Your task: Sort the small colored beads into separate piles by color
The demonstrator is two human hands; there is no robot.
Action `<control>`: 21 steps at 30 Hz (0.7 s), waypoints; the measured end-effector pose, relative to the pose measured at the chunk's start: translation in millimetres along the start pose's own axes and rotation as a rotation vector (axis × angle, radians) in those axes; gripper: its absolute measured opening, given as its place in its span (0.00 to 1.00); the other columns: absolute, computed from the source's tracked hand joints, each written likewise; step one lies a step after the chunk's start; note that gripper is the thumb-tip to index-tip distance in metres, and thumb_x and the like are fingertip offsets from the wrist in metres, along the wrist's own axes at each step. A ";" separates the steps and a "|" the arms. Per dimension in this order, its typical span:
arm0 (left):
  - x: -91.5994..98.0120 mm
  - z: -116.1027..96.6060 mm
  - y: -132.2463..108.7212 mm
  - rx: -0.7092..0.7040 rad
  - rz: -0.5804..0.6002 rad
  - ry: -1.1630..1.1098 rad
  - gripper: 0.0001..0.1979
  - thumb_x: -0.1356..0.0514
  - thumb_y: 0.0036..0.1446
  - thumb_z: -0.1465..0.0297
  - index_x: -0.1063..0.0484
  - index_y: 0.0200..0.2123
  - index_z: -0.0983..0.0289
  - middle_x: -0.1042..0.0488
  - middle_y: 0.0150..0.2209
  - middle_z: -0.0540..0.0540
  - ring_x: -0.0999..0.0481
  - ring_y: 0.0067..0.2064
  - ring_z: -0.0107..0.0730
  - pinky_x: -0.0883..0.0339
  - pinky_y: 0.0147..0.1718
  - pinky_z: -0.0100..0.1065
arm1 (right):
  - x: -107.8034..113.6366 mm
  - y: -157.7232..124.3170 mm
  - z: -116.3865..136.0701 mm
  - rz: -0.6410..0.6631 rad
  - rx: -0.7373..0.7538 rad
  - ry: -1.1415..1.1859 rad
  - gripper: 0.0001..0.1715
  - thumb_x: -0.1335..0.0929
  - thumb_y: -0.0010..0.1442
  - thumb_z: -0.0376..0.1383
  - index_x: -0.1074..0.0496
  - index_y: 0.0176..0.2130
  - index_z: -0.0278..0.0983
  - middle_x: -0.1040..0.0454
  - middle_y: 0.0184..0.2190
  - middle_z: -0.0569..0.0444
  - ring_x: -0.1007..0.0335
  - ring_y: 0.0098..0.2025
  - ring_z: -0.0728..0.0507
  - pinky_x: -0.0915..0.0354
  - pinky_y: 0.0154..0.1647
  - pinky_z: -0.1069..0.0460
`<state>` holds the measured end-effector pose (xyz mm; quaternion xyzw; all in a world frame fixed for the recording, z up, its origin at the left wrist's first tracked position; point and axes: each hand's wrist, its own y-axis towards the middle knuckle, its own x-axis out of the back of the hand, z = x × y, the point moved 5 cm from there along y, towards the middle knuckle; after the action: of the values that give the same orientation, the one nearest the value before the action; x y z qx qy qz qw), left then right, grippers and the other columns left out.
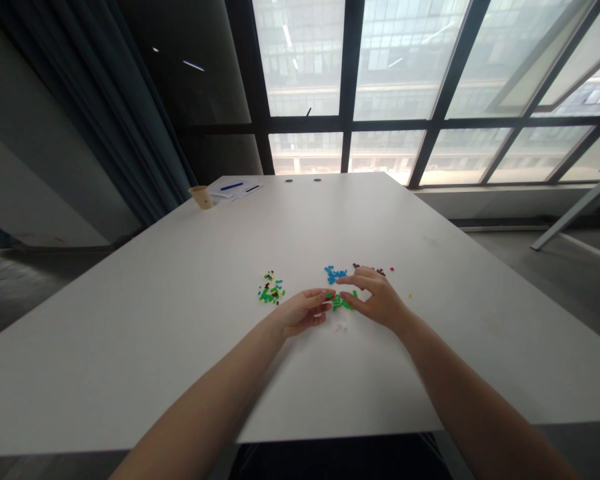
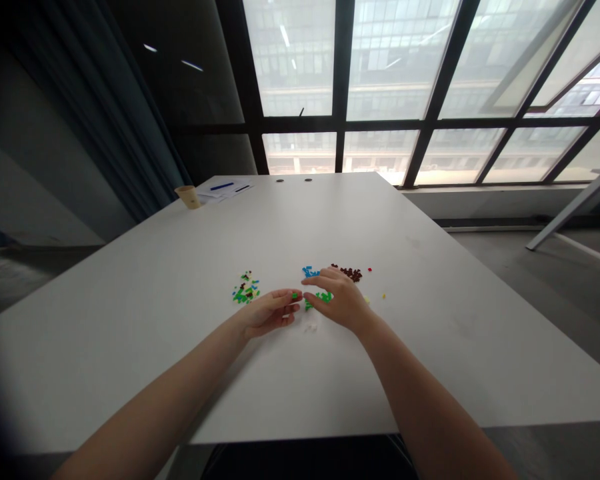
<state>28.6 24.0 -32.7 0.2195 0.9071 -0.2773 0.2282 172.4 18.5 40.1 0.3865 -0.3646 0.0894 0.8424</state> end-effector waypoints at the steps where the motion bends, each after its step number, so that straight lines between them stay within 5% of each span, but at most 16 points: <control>1: 0.0 0.3 0.5 0.000 0.003 0.000 0.11 0.35 0.43 0.68 0.27 0.32 0.65 0.30 0.31 0.52 0.33 0.30 0.20 0.43 0.28 0.23 | -1.0 -0.1 2.9 0.007 0.022 0.006 0.10 0.35 0.54 0.36 0.28 0.37 0.39 0.31 0.27 0.54 0.37 0.33 0.48 0.40 0.38 0.52; 14: -2.1 3.0 2.6 -0.015 -0.018 0.086 0.13 0.32 0.37 0.68 0.27 0.29 0.66 0.33 0.24 0.49 0.37 0.27 0.18 0.45 0.28 0.24 | -21.5 -2.3 4.0 0.073 0.050 -0.014 0.06 0.34 0.53 0.32 0.27 0.32 0.39 0.33 0.25 0.55 0.39 0.31 0.48 0.42 0.35 0.53; 21: 7.5 -12.5 -1.1 -0.131 -0.180 0.195 0.15 0.36 0.41 0.61 0.27 0.33 0.63 0.30 0.34 0.52 0.34 0.31 0.21 0.45 0.30 0.26 | -25.3 -5.2 -25.0 0.082 -0.171 -0.087 0.07 0.33 0.51 0.33 0.26 0.33 0.39 0.32 0.27 0.55 0.37 0.31 0.48 0.42 0.34 0.54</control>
<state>18.4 32.8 -27.0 0.1480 0.9571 -0.2141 0.1271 170.0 36.2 8.9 0.3016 -0.4227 0.0754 0.8513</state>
